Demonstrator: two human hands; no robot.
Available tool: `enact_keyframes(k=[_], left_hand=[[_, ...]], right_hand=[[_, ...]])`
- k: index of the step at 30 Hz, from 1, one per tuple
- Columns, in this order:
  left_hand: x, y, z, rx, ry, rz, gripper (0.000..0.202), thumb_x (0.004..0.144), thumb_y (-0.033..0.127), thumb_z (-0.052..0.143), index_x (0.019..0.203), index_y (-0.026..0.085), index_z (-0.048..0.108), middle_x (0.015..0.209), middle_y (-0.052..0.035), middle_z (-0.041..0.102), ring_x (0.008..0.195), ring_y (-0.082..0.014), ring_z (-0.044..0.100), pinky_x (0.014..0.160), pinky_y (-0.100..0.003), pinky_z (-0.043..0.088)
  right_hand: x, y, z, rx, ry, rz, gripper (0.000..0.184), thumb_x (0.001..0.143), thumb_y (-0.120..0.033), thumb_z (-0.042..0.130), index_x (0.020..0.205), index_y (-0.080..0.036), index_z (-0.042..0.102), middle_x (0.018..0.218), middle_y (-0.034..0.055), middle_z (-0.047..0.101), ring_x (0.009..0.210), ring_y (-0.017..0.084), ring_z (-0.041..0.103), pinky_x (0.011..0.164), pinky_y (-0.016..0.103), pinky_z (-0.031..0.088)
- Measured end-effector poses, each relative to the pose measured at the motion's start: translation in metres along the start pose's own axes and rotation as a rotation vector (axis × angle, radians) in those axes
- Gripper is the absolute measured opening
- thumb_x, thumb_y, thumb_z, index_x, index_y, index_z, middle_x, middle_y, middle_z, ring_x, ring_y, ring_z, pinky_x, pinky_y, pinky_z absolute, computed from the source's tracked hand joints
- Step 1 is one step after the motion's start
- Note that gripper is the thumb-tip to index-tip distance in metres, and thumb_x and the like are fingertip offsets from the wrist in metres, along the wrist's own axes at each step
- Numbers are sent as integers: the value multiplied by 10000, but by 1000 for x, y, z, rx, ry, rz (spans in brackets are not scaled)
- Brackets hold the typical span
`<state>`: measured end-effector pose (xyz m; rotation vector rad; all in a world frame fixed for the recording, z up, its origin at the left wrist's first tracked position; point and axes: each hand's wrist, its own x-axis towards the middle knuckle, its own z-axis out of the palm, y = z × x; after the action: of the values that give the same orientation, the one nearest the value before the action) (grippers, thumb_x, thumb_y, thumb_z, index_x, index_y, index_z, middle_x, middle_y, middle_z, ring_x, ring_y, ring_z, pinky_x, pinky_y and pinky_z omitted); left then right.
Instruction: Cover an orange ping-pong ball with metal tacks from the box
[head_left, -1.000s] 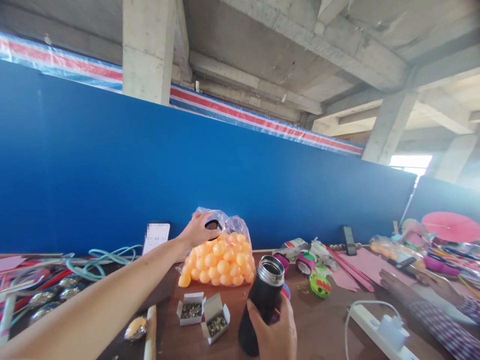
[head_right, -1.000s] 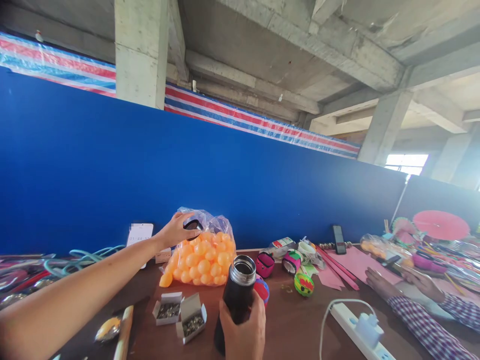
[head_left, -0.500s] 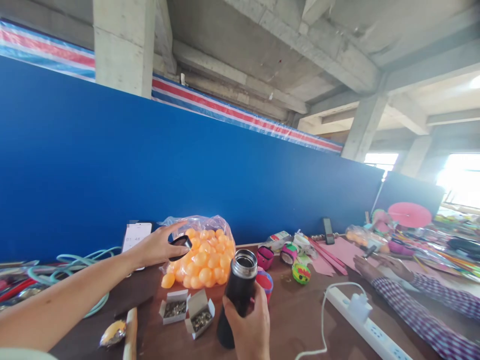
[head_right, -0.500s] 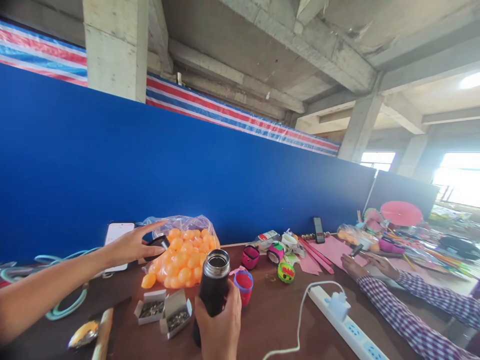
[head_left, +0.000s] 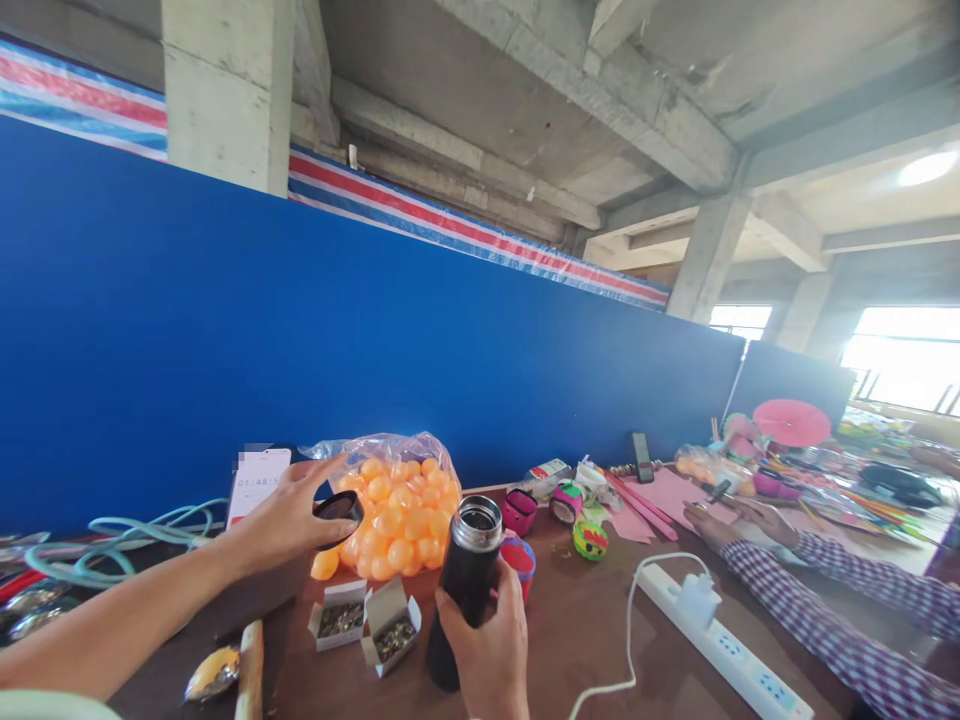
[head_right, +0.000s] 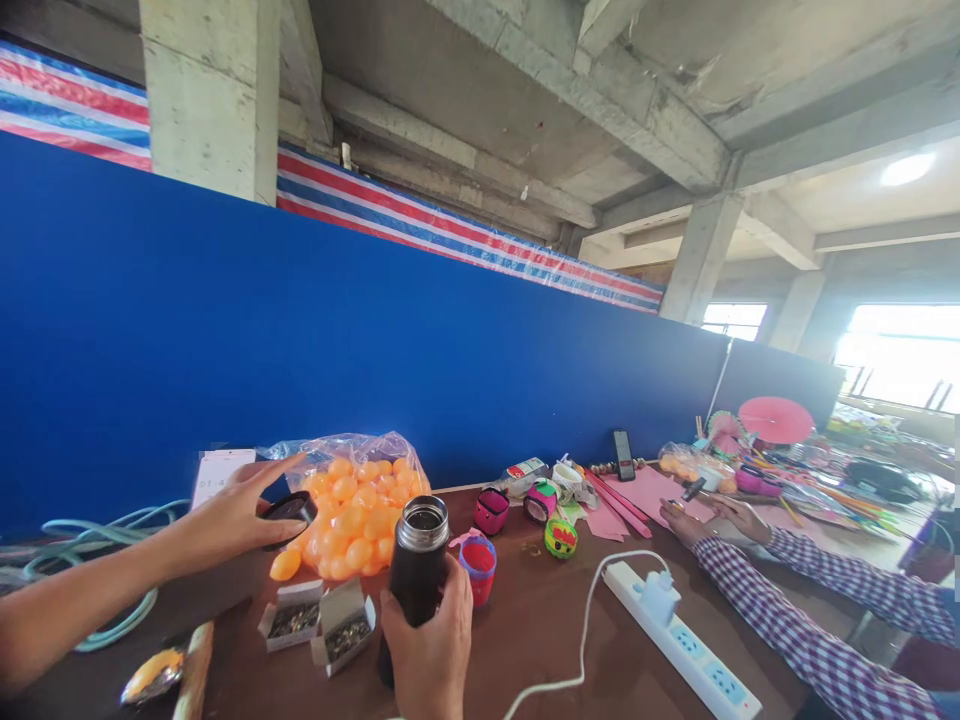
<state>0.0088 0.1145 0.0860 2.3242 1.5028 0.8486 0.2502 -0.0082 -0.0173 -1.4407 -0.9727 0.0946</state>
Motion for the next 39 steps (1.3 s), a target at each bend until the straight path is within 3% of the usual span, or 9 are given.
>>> enact_keyframes(k=[3,7,9,13,18,23,30,39], left_hand=[[-7,-1,3,-17,14,-36,853,661,484,639,1415,202,359,1330,-137,516,1202,-357,504,942,-412,454],[-21,1,11,-128,-82,-62,773,699,416,607,1400,198,366,1290,-113,584,1145,-317,574,932,-387,459],[-28,3,15,-184,-133,-40,705,694,408,618,1341,190,444,1298,-92,596,1165,-290,568,959,-353,444],[-44,15,24,-193,-231,-74,504,670,428,638,1130,223,625,1141,-43,698,1037,-267,640,871,-311,477],[-54,30,46,-214,-346,-69,355,674,361,609,998,231,674,921,4,736,829,-209,665,672,-243,461],[-50,35,75,-215,-376,-55,289,657,384,628,894,227,682,819,7,713,758,-195,647,595,-236,424],[-33,41,97,-201,-392,-23,303,638,406,642,860,206,693,861,-21,719,808,-232,649,616,-259,427],[-15,34,112,-119,-391,-18,337,636,458,642,840,193,686,838,-37,720,790,-242,659,605,-270,411]], right_hand=[[1,-2,-3,3,-81,29,508,638,-352,733,1109,-240,580,1000,39,699,913,255,656,761,342,531],[4,-2,-8,-37,-135,70,495,678,-403,703,1112,-239,531,1047,48,656,960,259,624,825,368,496],[6,-3,-12,-67,-147,88,507,697,-437,689,1125,-246,496,1071,48,626,988,258,601,861,384,471],[12,-3,-19,-113,-107,90,539,699,-491,679,1141,-260,475,1079,43,597,1002,263,579,886,402,444],[22,2,-28,-203,28,47,620,657,-555,687,1146,-231,485,1077,70,589,1014,297,569,895,428,428],[35,7,-40,-291,171,3,665,628,-582,691,1150,-211,512,1095,98,585,1019,324,567,911,450,423],[49,11,-62,-363,295,100,685,594,-610,674,1119,-184,565,1107,150,595,1017,370,566,905,498,430],[49,4,-61,-306,304,98,632,593,-568,687,1082,-179,592,1069,149,626,995,349,578,874,463,446]])
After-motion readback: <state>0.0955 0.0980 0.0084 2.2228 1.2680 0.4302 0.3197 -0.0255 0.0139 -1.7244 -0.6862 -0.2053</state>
